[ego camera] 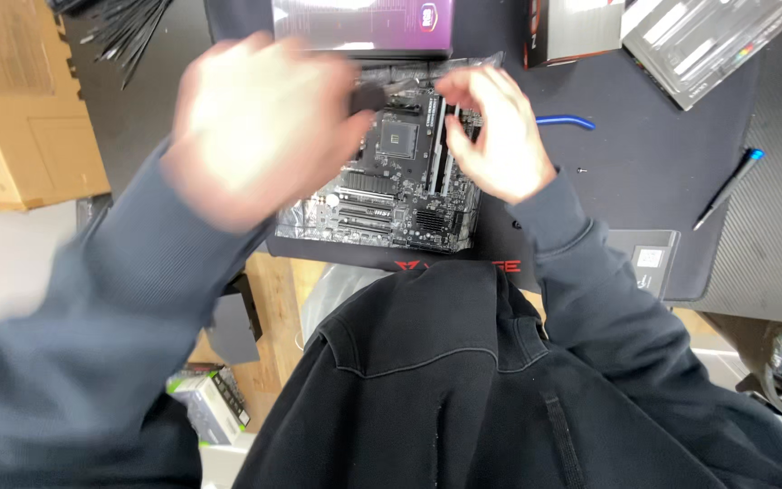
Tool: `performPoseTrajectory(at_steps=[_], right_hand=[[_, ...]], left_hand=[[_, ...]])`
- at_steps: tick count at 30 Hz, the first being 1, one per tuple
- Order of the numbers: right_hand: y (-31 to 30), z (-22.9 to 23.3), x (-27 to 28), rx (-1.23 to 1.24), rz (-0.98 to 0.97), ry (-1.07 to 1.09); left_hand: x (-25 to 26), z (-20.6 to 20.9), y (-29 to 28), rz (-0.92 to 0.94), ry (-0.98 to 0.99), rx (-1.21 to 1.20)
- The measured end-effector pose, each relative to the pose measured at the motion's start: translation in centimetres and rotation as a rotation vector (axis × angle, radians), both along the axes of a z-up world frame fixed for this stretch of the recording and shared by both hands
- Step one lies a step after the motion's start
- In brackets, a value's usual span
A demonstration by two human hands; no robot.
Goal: The person unboxes a component, installs memory sticks onto a motherboard, and uses a screwdriver to tighten screws on the board.
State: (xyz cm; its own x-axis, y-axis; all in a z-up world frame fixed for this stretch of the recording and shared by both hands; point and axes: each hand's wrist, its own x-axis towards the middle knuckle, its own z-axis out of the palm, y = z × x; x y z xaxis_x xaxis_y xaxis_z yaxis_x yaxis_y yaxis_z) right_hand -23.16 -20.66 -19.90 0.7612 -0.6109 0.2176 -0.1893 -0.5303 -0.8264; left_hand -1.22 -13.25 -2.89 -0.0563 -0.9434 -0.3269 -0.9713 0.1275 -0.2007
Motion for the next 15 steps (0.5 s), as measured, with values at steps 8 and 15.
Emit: performPoseTrajectory(at_steps=[8,15], right_hand=[[2.1,-7.0,4.5,-0.480,-0.059,0.383],[1.3,-10.1,9.0,-0.726,0.019,0.839]], left_hand=[[2.5,1.2,19.1,0.812,0.770,-0.085],[0.8,-4.7,31.1,1.470,1.215,-0.242]])
